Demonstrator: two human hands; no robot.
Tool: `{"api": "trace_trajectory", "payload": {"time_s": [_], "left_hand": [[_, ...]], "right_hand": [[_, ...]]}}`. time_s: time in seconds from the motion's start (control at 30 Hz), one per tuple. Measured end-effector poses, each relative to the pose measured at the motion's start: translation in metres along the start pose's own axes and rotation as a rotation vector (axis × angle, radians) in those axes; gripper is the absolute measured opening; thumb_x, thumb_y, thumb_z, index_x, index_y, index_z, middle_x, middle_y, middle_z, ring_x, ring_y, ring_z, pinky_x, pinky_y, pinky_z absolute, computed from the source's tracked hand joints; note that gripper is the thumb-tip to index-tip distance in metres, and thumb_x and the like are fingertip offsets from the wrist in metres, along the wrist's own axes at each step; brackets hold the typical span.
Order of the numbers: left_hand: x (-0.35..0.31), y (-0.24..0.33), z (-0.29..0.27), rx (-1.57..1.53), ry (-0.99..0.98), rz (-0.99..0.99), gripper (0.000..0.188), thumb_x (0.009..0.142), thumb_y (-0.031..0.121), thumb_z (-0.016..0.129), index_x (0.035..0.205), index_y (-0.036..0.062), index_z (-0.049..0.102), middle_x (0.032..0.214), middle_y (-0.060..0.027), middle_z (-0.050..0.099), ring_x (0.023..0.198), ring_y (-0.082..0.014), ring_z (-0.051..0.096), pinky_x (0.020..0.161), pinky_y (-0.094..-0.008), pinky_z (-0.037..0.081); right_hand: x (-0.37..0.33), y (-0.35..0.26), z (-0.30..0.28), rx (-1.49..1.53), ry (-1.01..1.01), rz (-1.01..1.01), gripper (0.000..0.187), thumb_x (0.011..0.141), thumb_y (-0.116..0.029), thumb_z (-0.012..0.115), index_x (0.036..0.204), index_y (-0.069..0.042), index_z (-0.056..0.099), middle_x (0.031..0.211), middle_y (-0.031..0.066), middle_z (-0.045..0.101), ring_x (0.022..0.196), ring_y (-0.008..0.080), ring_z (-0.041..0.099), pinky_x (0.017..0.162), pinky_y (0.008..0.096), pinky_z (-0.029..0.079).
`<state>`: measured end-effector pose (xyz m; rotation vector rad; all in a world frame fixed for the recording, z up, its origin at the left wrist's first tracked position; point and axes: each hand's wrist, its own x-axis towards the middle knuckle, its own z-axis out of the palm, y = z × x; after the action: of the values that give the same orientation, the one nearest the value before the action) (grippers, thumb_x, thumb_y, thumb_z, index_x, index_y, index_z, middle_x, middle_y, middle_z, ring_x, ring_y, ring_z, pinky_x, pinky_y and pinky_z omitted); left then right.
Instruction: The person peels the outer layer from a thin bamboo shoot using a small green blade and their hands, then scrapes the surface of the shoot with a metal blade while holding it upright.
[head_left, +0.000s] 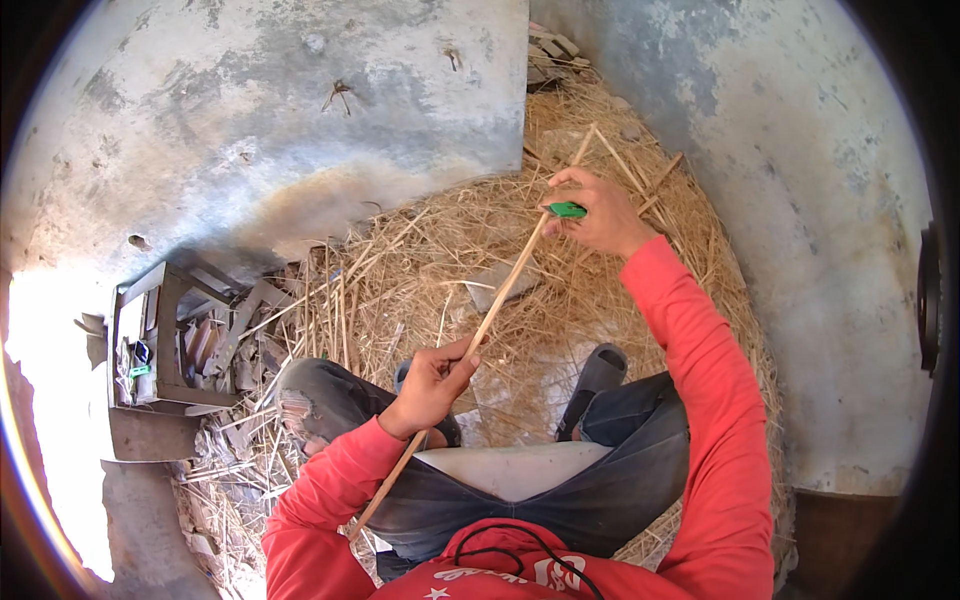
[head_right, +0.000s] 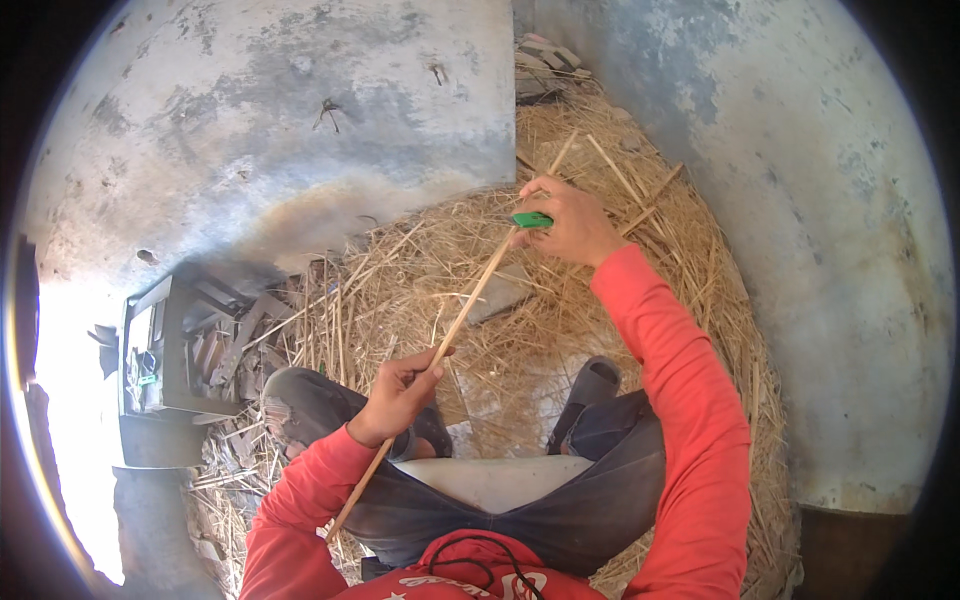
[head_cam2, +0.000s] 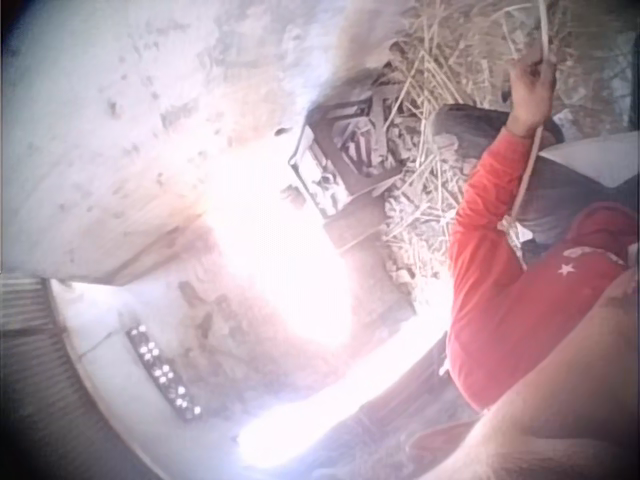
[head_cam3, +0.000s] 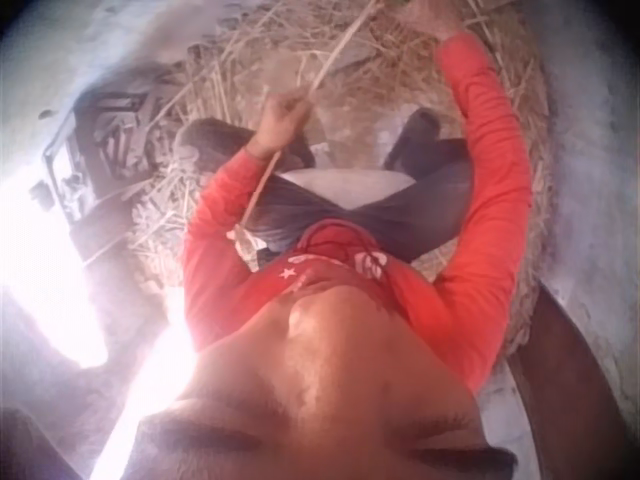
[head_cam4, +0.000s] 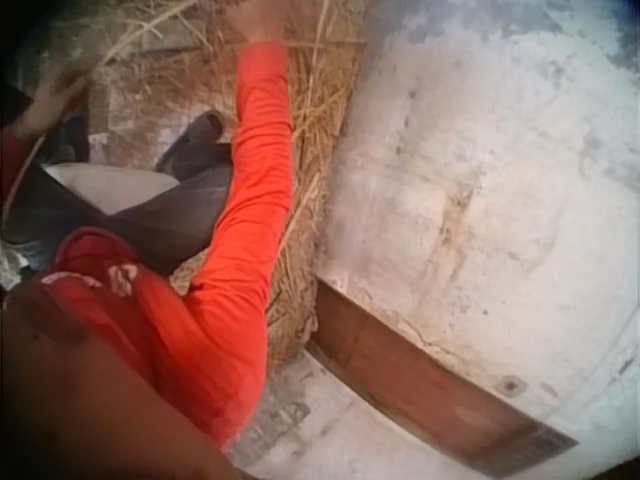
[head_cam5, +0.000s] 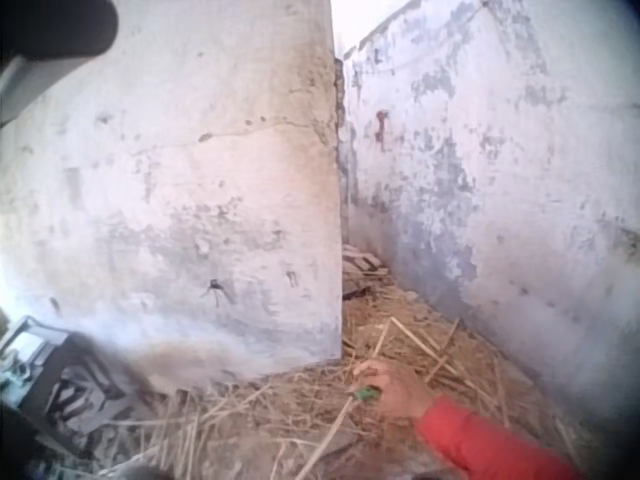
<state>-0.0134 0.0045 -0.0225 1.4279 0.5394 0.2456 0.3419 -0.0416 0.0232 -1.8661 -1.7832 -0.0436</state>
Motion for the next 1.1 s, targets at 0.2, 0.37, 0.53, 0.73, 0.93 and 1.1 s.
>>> {"api": "trace_trajectory", "payload": {"time_s": [0.2, 0.37, 0.53, 0.73, 0.93, 1.1], "left_hand": [[-0.001, -0.009, 0.001, 0.134, -0.039, 0.019, 0.038, 0.103, 0.014, 0.062, 0.136, -0.0049, 0.059, 0.072, 0.0092, 0.044, 0.064, -0.0003, 0.036, 0.052, -0.0216, 0.031], [0.001, -0.009, 0.011, 0.243, 0.048, 0.056, 0.040, 0.100, 0.014, 0.065, 0.132, -0.0095, 0.060, 0.077, 0.0064, 0.054, 0.068, -0.0016, 0.044, 0.056, -0.0221, 0.039], [0.000, -0.012, 0.020, 0.400, 0.132, 0.160, 0.040, 0.097, 0.014, 0.068, 0.128, -0.0096, 0.063, 0.074, -0.0067, 0.065, 0.066, -0.0056, 0.053, 0.057, -0.0273, 0.046], [-0.004, -0.003, 0.020, 0.625, 0.144, 0.197, 0.038, 0.092, 0.012, 0.070, 0.125, -0.0055, 0.066, 0.068, -0.0224, 0.061, 0.057, -0.0193, 0.061, 0.054, -0.0344, 0.047], [-0.007, -0.017, 0.019, 0.785, 0.179, 0.307, 0.037, 0.090, 0.011, 0.068, 0.125, 0.0004, 0.067, 0.069, -0.0197, 0.063, 0.060, -0.0350, 0.064, 0.054, -0.0421, 0.049], [-0.010, -0.026, 0.014, 0.925, 0.092, 0.308, 0.040, 0.090, 0.010, 0.069, 0.129, 0.0011, 0.066, 0.074, -0.0206, 0.066, 0.061, -0.0325, 0.066, 0.056, -0.0392, 0.051]], "right_hand": [[-0.011, 0.016, 0.000, 0.260, -0.071, 0.106, 0.013, 0.086, -0.016, 0.080, 0.089, -0.005, 0.076, 0.086, 0.0069, 0.073, 0.078, 0.0212, 0.069, 0.072, 0.0338, 0.054], [-0.015, 0.015, 0.006, 0.432, 0.043, 0.343, 0.008, 0.088, -0.008, 0.073, 0.088, -0.001, 0.076, 0.083, 0.0124, 0.075, 0.075, 0.0211, 0.068, 0.073, 0.0370, 0.052], [-0.010, 0.021, 0.007, 0.634, 0.143, 0.574, 0.015, 0.091, -0.010, 0.068, 0.082, 0.000, 0.074, 0.080, 0.0112, 0.074, 0.076, 0.0209, 0.067, 0.073, 0.0399, 0.051], [-0.007, 0.016, 0.005, 0.875, 0.105, 0.832, 0.020, 0.095, -0.012, 0.066, 0.081, 0.001, 0.068, 0.077, 0.0084, 0.069, 0.067, 0.0164, 0.058, 0.062, 0.0342, 0.044], [-0.003, 0.032, 0.010, 1.213, 0.160, 1.038, 0.020, 0.100, -0.017, 0.061, 0.094, 0.003, 0.064, 0.073, 0.0044, 0.062, 0.049, 0.0078, 0.041, 0.044, 0.0257, 0.031], [-0.003, 0.077, -0.021, 1.292, 0.447, 0.976, 0.027, 0.101, -0.024, 0.059, 0.109, 0.002, 0.065, 0.068, 0.0001, 0.056, 0.046, 0.0071, 0.037, 0.042, 0.0266, 0.031]]}}
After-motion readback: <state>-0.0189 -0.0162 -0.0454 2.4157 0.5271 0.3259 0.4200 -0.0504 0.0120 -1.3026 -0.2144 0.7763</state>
